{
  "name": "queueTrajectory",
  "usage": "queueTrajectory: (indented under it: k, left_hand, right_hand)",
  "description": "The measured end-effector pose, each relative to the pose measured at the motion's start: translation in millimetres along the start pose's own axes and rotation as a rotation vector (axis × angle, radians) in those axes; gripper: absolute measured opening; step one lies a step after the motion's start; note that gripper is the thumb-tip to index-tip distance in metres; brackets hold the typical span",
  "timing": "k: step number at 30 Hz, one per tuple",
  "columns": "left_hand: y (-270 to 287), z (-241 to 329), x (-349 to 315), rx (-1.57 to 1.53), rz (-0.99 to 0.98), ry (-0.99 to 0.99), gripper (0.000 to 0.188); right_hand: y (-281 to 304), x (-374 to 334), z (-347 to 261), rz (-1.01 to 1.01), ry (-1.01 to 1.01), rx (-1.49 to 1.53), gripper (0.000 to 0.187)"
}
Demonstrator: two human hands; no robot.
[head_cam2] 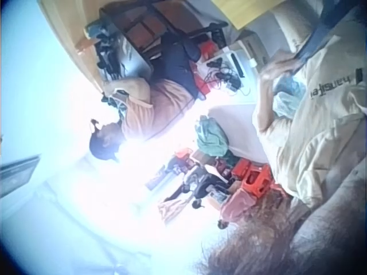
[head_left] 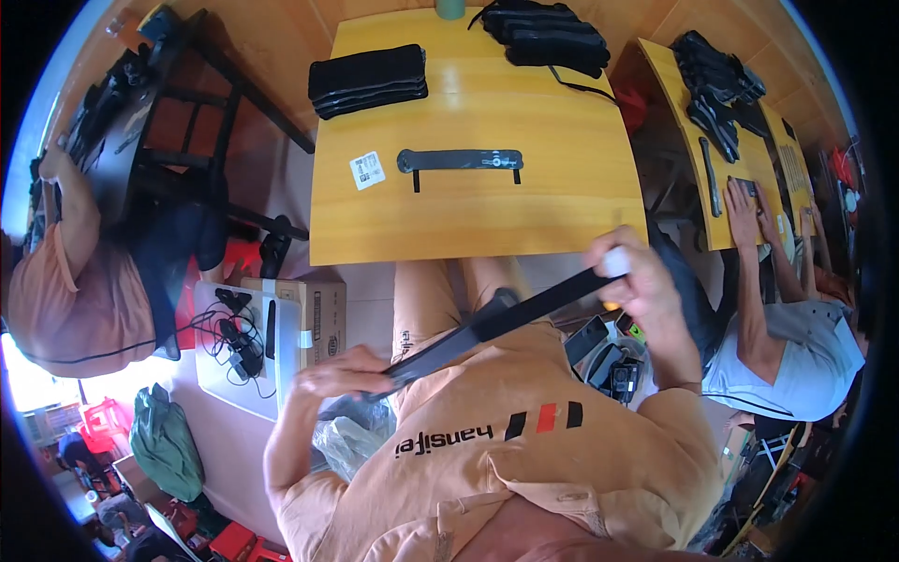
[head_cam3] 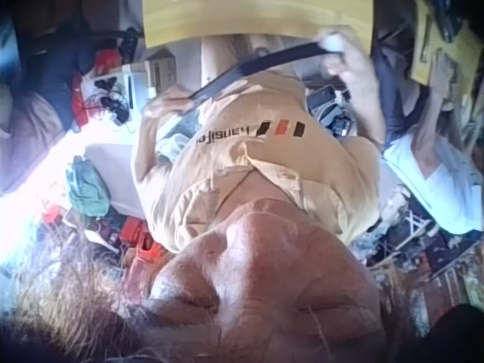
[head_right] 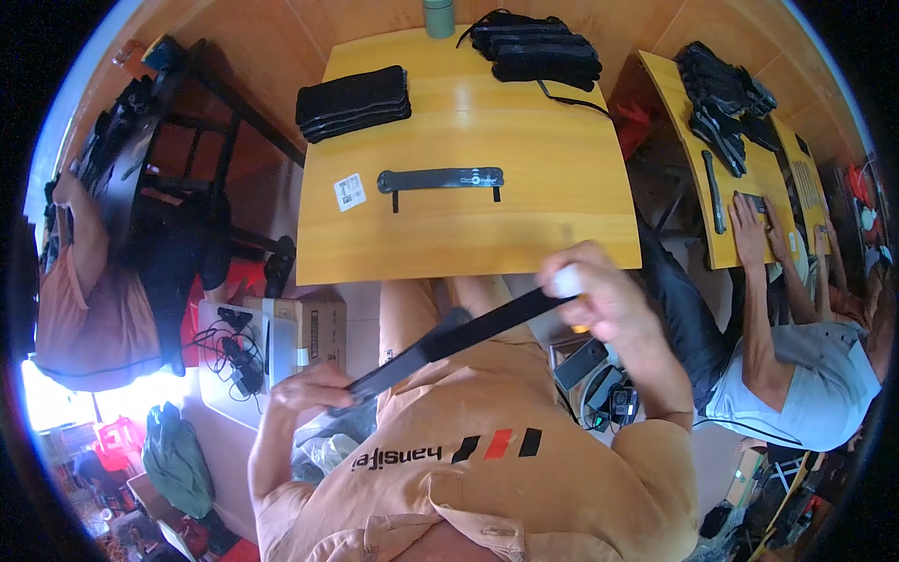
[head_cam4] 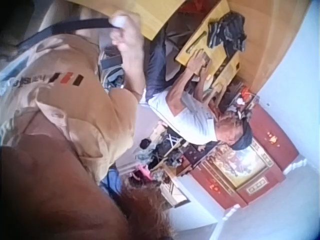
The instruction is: The recorder is threading a black strap through a plastic component and adjusting it with a small tool.
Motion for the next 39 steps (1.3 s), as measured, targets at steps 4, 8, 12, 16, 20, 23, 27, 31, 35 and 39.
queueTrajectory:
  k: [4,8,12,16,20,23,27,31,35,39]
  left_hand:
    - [32.9,-53.1,-86.9,-0.140,0.128,0.187,0.034]
    - [76.5,-65.5,-133.7,-0.333,0.639,0.022,0.033]
    - [99.3,-37.8,-91.3,-0.501,0.912,-0.285,0.027]
    - [126.2,-16.3,-14.3,-0.678,0.862,-0.477,0.029]
    - [146.3,-30.3,40.5,-0.736,0.946,-0.395,0.043]
    - [141.8,-44.7,55.5,-0.654,1.140,-0.160,0.054]
    - [138.0,-48.9,48.4,-0.633,1.133,-0.045,0.059]
    - [139.3,-59.2,45.6,-0.714,0.991,-0.037,0.053]
    - [136.2,-61.4,54.2,-0.886,1.014,-0.120,0.039]
    - [128.2,-48.2,49.4,-0.593,1.145,-0.159,0.022]
  right_hand:
    - [86.3,-24.2,-48.3,0.330,0.221,0.050,0.025]
    - [103.8,-41.9,-103.1,0.236,0.458,-0.068,0.022]
    - [72.8,-38.9,-109.3,0.457,0.484,-0.595,0.019]
    - [7.9,-31.2,-122.6,0.255,0.736,-1.367,0.013]
    - [-8.1,-38.1,-126.3,0.383,0.848,-1.414,0.009]
    - [4.8,-38.6,-121.6,0.424,0.831,-1.360,0.016]
    - [20.2,-36.7,-118.5,0.462,0.793,-1.215,0.017]
    - [33.1,-28.0,-112.2,0.411,0.690,-0.971,0.014]
    - [37.0,-17.8,-99.9,0.323,0.584,-0.762,0.015]
    - [37.8,-18.7,-91.9,0.271,0.553,-0.710,0.016]
Point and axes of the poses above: each hand's wrist, its own x-axis towards the middle knuckle, its own y-axis out of the back of the hand, z = x × y, the point moved 8 cm from there along x, towards the middle knuckle, and after that the axes turned 5 degrees about -x, right-handed, at the moved point
